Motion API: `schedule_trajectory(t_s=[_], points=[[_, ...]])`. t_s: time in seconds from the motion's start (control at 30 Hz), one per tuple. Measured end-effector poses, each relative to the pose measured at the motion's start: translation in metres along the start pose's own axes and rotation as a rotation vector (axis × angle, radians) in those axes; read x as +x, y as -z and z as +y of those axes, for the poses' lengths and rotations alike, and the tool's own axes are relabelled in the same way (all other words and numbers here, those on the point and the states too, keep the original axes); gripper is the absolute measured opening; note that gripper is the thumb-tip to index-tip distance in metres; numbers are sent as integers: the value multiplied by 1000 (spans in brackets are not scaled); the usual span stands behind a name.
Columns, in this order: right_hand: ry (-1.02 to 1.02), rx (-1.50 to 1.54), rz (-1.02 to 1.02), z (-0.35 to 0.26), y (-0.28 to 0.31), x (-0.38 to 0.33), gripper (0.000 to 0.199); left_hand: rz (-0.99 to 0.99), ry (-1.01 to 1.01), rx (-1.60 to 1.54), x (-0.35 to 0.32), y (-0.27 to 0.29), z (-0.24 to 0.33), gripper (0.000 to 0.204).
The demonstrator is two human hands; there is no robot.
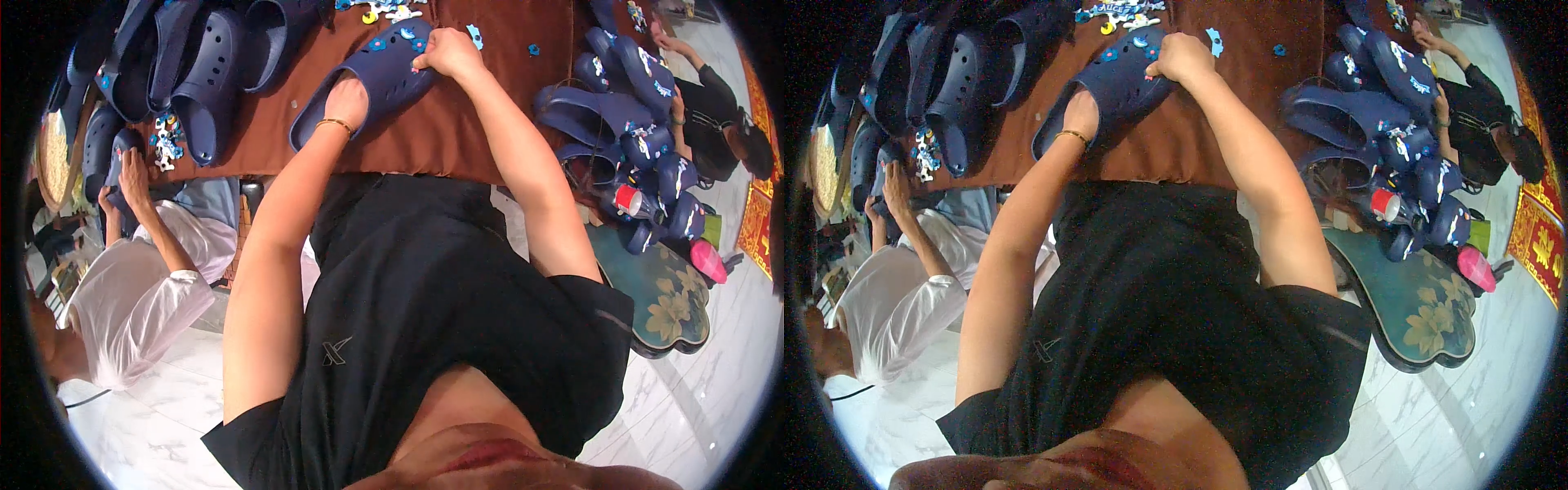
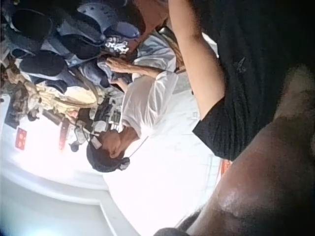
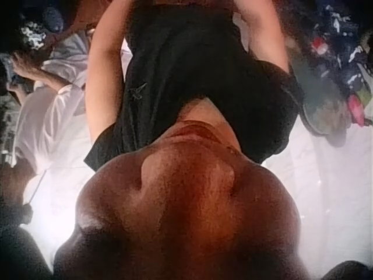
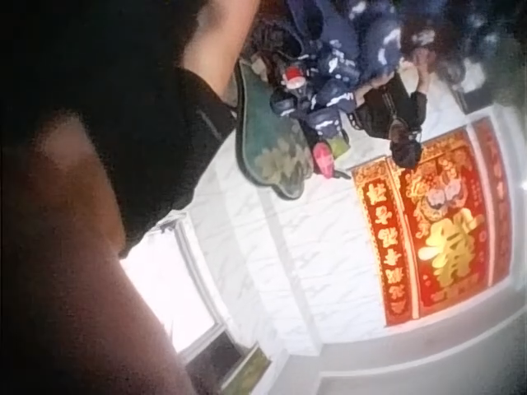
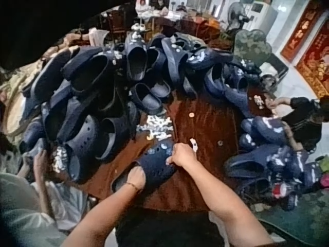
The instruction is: The person is manually inserting decorative plastic charms into the ventilation holes of blue clog-style shoes.
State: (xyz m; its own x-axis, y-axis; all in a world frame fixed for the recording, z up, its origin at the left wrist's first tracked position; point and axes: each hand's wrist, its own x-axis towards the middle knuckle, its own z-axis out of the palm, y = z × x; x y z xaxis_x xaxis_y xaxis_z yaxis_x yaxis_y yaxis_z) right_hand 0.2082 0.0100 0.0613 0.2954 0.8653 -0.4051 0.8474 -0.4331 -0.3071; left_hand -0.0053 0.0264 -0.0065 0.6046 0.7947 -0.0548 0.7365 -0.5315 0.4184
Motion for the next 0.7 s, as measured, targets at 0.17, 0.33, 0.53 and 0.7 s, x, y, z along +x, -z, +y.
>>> schedule_trajectory(t_s=[0.17, 0.33, 0.53, 0.7], points=[[-58, 362, 299, 85, -8, 20, 39, -42, -38, 51, 3, 7, 9, 24], [-250, 67, 373, 100, -14, 23, 43, -46, -62, 83, 2, 16, 16, 23], [-152, 170, 376, 89, -14, 13, 35, -57, -85, 99, 3, 10, 10, 24], [46, 1034, 44, 24, -37, -64, 14, -36, -116, 121, 6, 3, 7, 24]])
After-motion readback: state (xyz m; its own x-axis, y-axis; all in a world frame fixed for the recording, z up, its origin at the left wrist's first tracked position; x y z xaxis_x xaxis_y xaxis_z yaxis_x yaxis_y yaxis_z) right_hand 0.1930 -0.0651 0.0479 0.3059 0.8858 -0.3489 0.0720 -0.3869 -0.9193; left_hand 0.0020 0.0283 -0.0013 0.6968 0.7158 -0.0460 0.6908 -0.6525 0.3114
